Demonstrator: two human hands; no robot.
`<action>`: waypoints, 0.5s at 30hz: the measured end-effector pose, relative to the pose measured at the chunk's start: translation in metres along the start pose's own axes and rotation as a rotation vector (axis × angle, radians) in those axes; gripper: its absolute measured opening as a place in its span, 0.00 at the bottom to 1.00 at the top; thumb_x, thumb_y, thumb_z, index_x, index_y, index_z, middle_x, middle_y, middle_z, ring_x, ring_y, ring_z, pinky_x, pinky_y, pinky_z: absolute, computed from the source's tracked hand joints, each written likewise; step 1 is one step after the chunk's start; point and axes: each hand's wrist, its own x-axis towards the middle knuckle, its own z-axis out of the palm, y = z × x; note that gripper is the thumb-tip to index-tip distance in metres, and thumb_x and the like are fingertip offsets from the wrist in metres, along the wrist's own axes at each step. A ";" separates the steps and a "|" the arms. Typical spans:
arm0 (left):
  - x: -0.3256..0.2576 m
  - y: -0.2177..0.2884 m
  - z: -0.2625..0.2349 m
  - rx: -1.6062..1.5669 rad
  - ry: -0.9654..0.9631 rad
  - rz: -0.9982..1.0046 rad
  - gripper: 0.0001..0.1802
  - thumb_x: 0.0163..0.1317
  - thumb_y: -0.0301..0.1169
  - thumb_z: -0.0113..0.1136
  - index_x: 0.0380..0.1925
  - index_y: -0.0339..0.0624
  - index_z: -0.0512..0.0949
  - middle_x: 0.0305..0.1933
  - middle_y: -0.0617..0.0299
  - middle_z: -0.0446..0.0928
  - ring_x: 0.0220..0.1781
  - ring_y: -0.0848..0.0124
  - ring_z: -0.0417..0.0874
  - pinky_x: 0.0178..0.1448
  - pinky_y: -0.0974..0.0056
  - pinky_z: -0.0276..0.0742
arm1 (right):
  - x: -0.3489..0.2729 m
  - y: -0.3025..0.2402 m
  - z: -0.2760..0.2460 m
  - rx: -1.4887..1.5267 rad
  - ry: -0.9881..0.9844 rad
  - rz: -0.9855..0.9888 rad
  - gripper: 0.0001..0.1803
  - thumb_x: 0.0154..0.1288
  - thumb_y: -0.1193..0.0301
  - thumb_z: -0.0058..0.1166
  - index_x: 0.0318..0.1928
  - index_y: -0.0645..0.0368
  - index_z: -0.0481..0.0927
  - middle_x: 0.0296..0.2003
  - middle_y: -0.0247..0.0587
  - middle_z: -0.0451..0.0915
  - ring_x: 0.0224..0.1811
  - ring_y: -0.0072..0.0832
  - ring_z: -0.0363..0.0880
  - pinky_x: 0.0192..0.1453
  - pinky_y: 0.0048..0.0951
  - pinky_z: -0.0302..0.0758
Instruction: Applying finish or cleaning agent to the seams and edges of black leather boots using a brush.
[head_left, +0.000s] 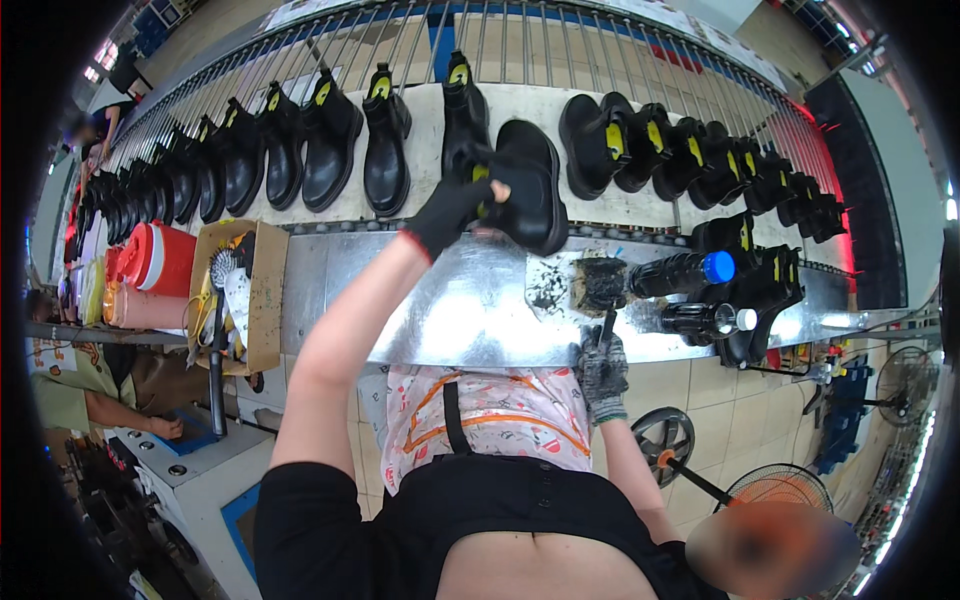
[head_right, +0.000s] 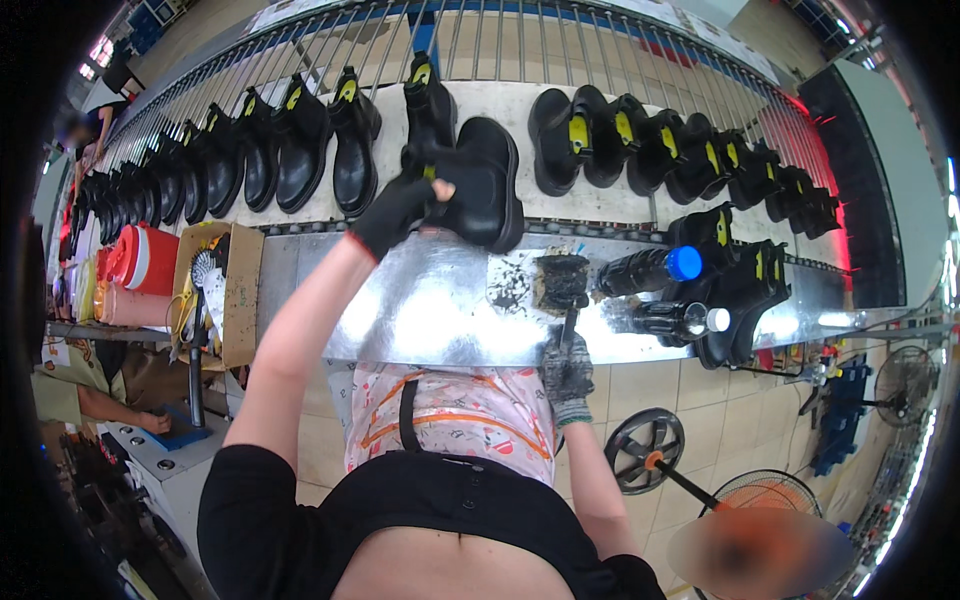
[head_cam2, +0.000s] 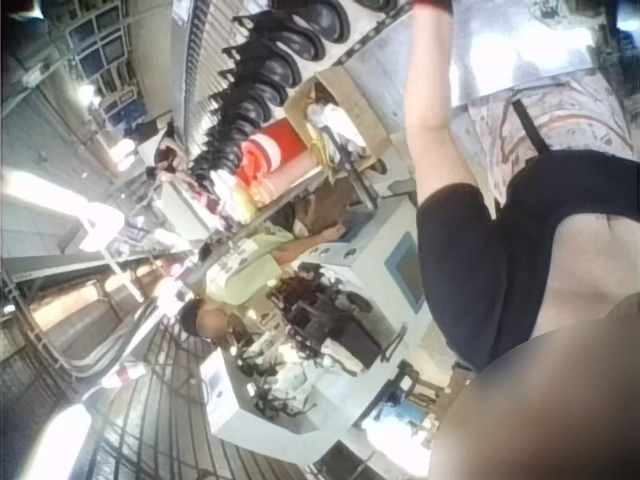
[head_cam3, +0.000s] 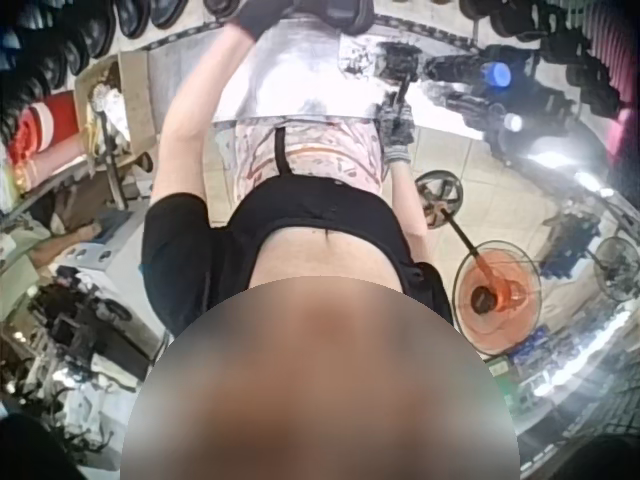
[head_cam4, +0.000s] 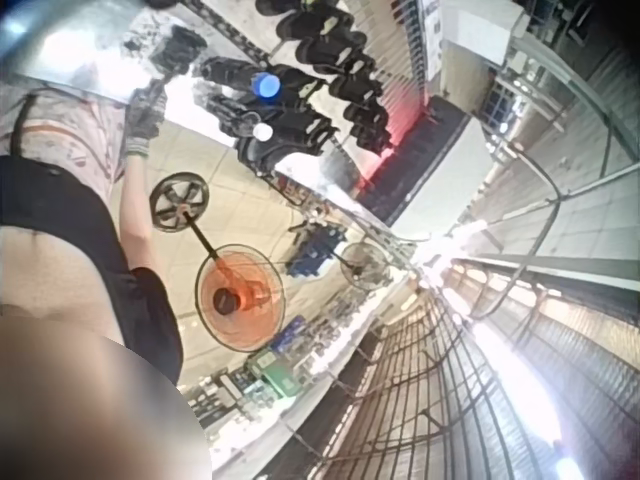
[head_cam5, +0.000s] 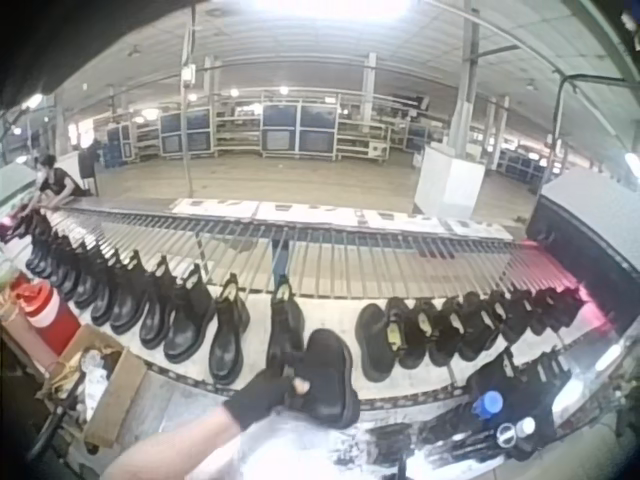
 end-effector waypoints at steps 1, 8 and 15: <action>0.016 0.018 0.009 0.120 0.033 -0.038 0.25 0.48 0.28 0.65 0.48 0.38 0.72 0.36 0.59 0.78 0.33 0.70 0.81 0.28 0.67 0.79 | -0.002 -0.008 0.000 0.037 -0.015 0.049 0.06 0.67 0.68 0.48 0.42 0.54 0.71 0.33 0.33 0.76 0.21 0.18 0.70 0.25 0.21 0.71; 0.169 -0.003 -0.019 1.189 0.346 0.584 0.34 0.48 0.40 0.64 0.55 0.41 0.67 0.36 0.52 0.79 0.30 0.69 0.83 0.24 0.66 0.78 | -0.008 -0.059 0.008 -0.312 0.004 -0.010 0.12 0.61 0.64 0.50 0.40 0.58 0.75 0.31 0.49 0.76 0.33 0.45 0.75 0.36 0.43 0.71; 0.177 0.068 0.004 1.028 0.371 0.651 0.23 0.46 0.39 0.63 0.41 0.39 0.74 0.38 0.50 0.79 0.42 0.53 0.81 0.47 0.58 0.75 | -0.007 -0.054 -0.005 -0.505 0.101 -0.166 0.12 0.58 0.62 0.53 0.39 0.55 0.77 0.28 0.46 0.76 0.28 0.43 0.76 0.30 0.42 0.71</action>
